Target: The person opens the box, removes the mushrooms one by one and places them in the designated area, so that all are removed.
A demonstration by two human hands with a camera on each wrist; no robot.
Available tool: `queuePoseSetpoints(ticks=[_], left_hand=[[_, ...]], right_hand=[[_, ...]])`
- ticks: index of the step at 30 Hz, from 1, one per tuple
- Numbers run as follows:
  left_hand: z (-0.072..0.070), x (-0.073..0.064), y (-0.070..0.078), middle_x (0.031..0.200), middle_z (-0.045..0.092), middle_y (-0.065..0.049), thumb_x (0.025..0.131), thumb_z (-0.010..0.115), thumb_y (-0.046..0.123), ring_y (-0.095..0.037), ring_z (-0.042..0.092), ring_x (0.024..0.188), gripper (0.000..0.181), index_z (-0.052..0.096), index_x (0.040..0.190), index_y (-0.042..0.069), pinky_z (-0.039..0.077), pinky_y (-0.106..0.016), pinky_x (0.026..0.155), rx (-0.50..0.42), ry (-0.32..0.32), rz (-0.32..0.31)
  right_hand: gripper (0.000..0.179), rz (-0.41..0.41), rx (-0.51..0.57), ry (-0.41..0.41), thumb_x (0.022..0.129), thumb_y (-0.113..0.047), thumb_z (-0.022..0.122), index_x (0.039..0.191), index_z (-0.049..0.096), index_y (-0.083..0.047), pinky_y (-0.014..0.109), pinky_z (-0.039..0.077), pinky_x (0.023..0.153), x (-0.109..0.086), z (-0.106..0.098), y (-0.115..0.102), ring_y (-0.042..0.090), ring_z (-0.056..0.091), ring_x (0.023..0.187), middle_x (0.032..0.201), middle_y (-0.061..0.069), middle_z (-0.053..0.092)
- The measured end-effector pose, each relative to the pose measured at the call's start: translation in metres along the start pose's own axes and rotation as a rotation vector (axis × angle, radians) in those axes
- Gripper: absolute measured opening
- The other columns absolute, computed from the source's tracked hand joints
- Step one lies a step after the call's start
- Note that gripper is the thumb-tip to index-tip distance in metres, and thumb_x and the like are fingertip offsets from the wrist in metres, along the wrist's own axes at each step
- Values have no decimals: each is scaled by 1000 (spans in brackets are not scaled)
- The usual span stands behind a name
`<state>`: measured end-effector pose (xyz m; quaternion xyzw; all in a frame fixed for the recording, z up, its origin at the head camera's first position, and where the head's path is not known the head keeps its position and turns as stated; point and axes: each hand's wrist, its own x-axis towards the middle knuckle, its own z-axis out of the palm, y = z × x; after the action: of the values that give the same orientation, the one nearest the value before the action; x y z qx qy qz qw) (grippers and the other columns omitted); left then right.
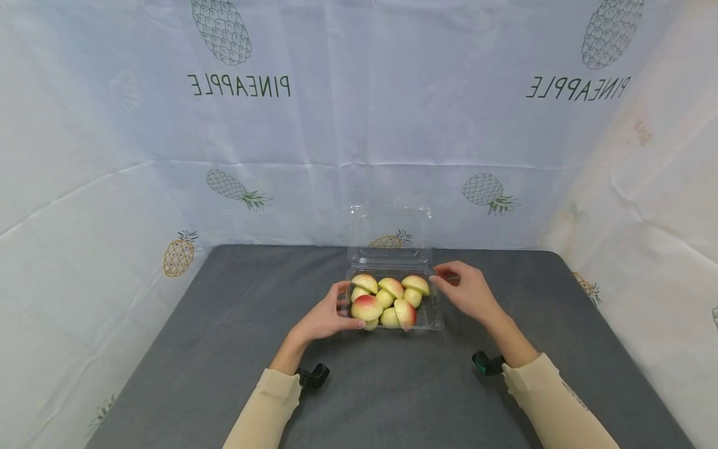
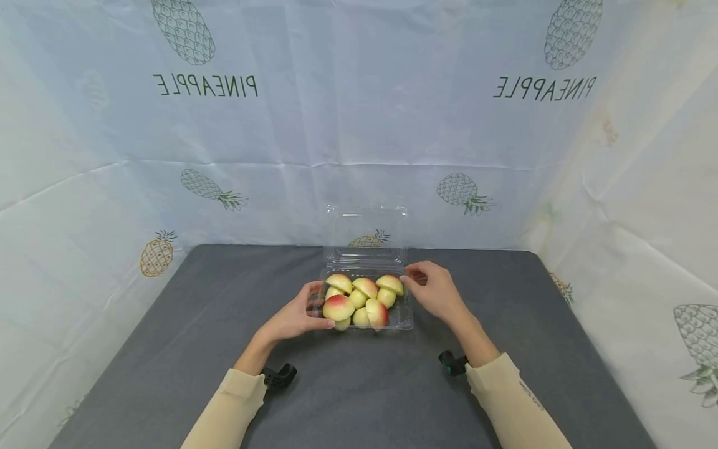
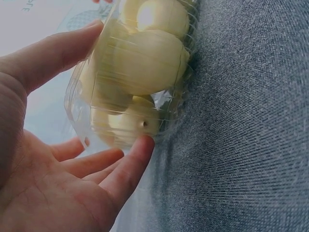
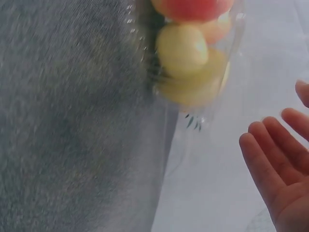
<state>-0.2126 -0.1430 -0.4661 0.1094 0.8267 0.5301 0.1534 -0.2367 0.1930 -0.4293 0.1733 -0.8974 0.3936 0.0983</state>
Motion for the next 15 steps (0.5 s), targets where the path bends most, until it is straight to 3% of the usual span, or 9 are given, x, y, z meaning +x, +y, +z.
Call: queuePoseSetpoints(ticks=[15], left_hand=[[0, 2, -4, 163, 24, -17, 86, 84, 31, -39, 43, 140, 98, 22, 160, 10, 47, -53, 106, -4, -2, 11]], right_hand=[[29, -1, 64, -32, 97, -21, 72, 119, 70, -2, 48, 59, 87, -19, 11, -20, 28, 67, 98, 107, 8, 69]])
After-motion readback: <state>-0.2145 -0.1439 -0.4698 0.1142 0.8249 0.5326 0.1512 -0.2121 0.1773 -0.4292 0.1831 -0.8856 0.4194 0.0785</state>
